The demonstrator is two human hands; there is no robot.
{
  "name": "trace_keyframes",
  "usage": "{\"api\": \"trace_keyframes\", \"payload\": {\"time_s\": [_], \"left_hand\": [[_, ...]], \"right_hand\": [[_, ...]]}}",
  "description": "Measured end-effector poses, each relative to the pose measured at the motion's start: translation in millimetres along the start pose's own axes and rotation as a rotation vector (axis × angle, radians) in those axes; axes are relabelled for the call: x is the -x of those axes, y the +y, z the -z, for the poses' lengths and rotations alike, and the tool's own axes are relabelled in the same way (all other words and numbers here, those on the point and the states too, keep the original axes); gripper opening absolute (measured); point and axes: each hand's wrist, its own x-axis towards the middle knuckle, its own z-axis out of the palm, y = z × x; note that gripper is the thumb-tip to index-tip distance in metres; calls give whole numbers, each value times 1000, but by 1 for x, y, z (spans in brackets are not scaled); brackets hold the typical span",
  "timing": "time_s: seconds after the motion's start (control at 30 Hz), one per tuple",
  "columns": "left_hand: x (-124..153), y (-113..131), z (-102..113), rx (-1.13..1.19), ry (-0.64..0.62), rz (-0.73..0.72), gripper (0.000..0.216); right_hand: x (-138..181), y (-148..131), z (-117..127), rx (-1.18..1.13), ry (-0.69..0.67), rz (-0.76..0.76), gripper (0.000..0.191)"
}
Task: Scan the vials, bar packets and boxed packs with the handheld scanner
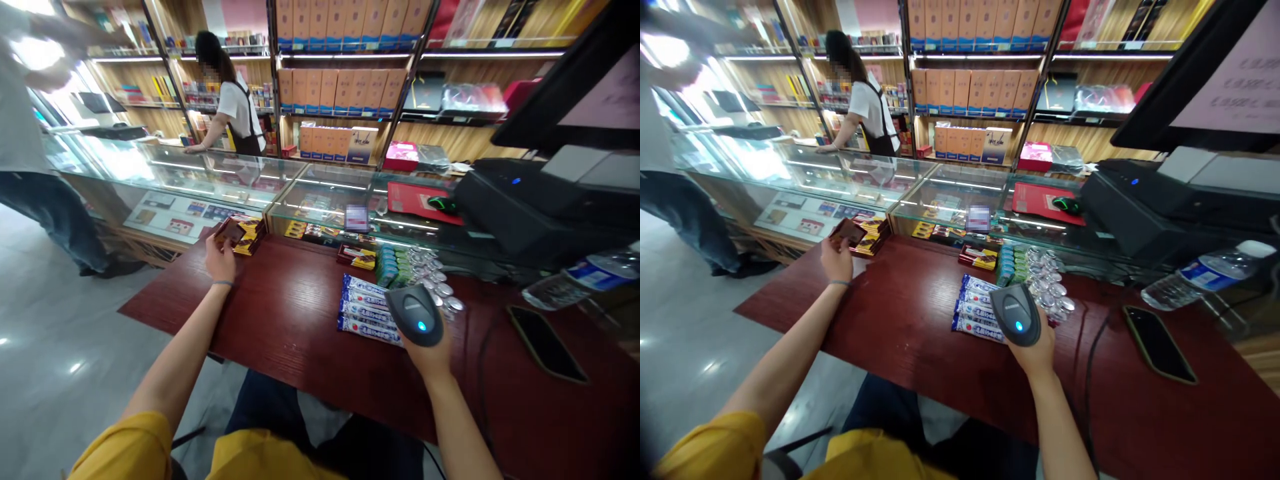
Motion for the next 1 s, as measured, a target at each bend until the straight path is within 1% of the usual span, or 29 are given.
{"api": "trace_keyframes", "payload": {"time_s": [0.03, 0.07, 0.1, 0.17, 0.2, 0.3, 0.4, 0.47, 0.57, 0.67, 0.73, 0.8, 0.9, 1.0], "left_hand": [[4, 8, -6, 147, 22, 71, 24], [9, 16, -13, 305, 11, 141, 26], [15, 26, -21, 460, -30, 207, 29], [31, 47, -39, 720, -162, 326, 35], [41, 58, -48, 815, -234, 370, 37], [75, 89, -71, 1001, -423, 486, 36], [108, 115, -95, 1092, -567, 568, 35], [129, 129, -111, 1124, -626, 596, 35], [155, 146, -135, 1153, -659, 632, 35], [175, 158, -153, 1188, -663, 682, 36], [184, 161, -159, 1212, -667, 713, 37], [189, 160, -161, 1225, -666, 747, 37], [191, 154, -158, 1205, -662, 782, 36], [189, 148, -155, 1185, -667, 765, 35]], "right_hand": [[0, 0, 0, -17, 2, -14, 54], [-1, 0, 0, -32, 2, -25, 55], [-1, -1, 0, -47, 1, -32, 57], [-4, -4, 0, -79, -12, -45, 58], [-5, -6, 1, -98, -19, -54, 58], [-9, -12, 2, -125, -39, -98, 57], [-12, -15, 4, -129, -51, -128, 59], [-13, -16, 6, -127, -81, -130, 61], [-15, -19, 8, -101, -143, -124, 62], [-17, -26, 11, -69, -222, -113, 59], [-18, -31, 13, -54, -262, -102, 57], [-19, -35, 14, -38, -270, -89, 55], [-21, -36, 15, -15, -301, -35, 44], [-21, -35, 16, 9, -344, 7, 38]]}}
